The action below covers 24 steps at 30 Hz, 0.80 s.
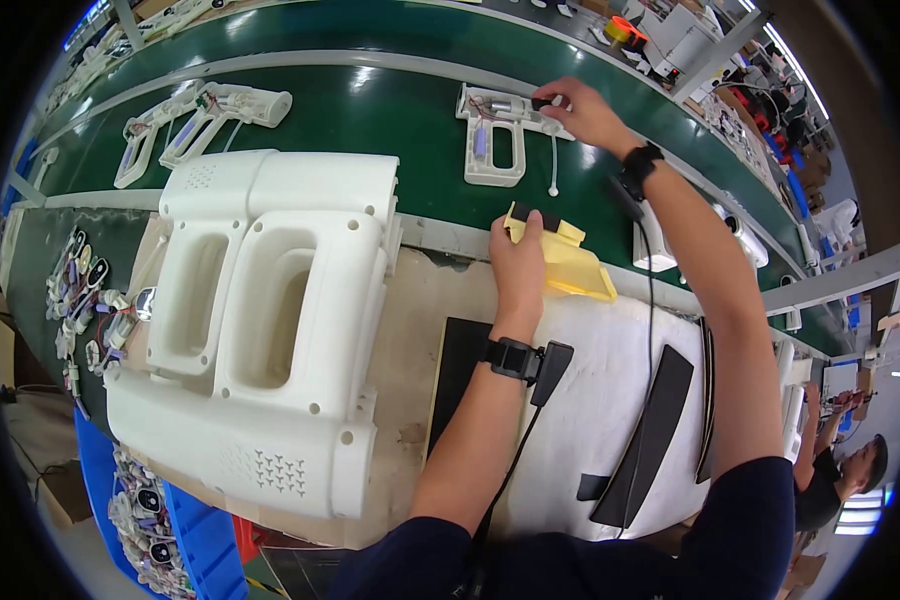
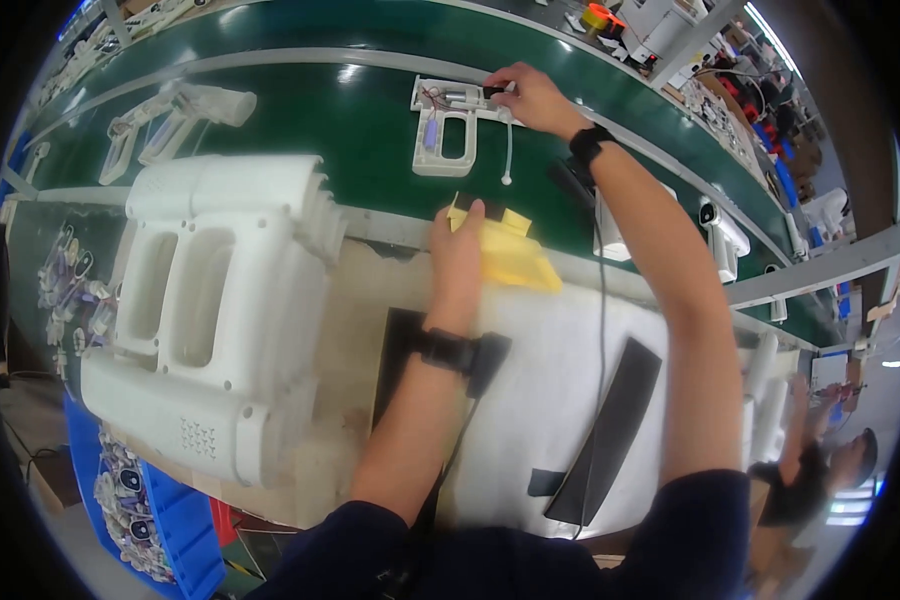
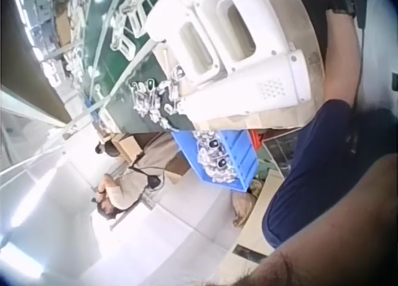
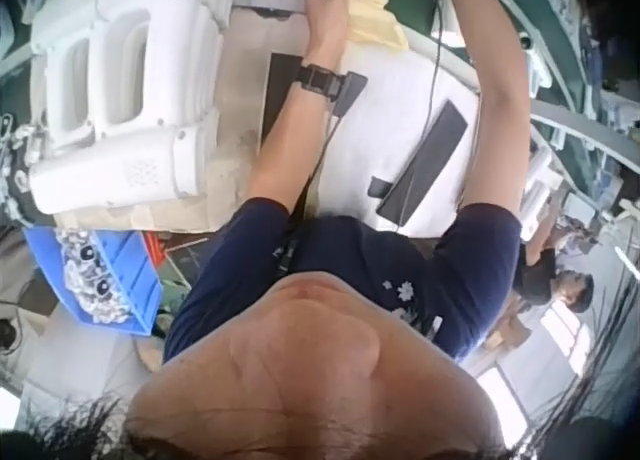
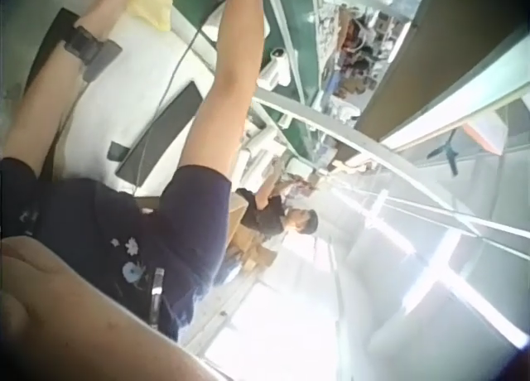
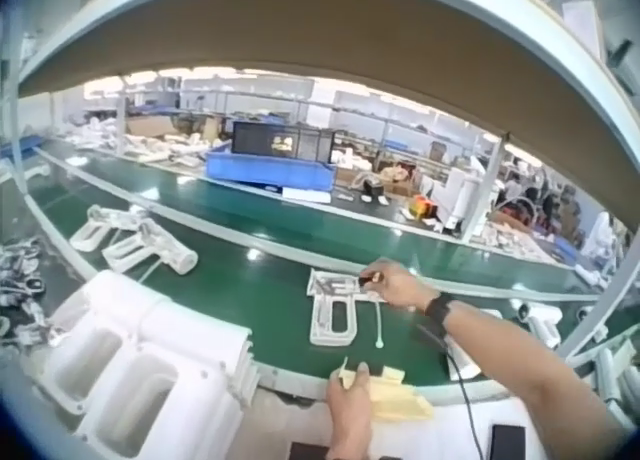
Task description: Assembling white plastic housings by applying adhesive strips and placing them on an assembly line.
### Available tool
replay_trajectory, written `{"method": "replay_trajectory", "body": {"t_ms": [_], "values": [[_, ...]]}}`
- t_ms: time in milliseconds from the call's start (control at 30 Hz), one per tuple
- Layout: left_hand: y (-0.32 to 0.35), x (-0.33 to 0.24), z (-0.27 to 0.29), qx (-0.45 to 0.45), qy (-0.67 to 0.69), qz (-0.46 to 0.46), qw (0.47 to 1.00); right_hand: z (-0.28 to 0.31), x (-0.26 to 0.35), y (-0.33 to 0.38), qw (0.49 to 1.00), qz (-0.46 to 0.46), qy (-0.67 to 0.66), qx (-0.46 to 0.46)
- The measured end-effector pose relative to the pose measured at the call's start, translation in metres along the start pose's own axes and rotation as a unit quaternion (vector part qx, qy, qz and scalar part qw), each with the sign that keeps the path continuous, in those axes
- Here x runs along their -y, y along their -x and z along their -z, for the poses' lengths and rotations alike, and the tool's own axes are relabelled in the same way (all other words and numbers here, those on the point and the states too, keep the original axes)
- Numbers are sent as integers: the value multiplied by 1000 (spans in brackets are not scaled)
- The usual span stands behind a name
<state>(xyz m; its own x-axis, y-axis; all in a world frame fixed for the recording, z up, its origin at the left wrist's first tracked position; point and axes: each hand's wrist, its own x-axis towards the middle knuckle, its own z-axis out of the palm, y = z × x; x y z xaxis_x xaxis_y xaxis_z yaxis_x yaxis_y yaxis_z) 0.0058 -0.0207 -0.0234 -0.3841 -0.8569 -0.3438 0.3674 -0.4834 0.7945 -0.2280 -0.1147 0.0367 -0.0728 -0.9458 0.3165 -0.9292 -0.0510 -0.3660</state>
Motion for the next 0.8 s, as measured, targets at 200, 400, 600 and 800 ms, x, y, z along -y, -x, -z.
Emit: {"method": "replay_trajectory", "body": {"t_ms": [200, 400, 600, 800], "values": [[-7, 2, 7, -37, -10, -18, 999, -41, -9, -27, 999, 29, -8, 18], [-10, 12, -2, -12, -19, -29, 999, -44, -24, -20, 998, 46, 35, -26], [-8, 7, 6, -38, -35, -40, 998, -3, 34, 13, 997, 49, 1, 67], [-7, 11, 3, -60, -50, -84, 993, 24, 110, 110, 958, 120, -26, 260]]}}
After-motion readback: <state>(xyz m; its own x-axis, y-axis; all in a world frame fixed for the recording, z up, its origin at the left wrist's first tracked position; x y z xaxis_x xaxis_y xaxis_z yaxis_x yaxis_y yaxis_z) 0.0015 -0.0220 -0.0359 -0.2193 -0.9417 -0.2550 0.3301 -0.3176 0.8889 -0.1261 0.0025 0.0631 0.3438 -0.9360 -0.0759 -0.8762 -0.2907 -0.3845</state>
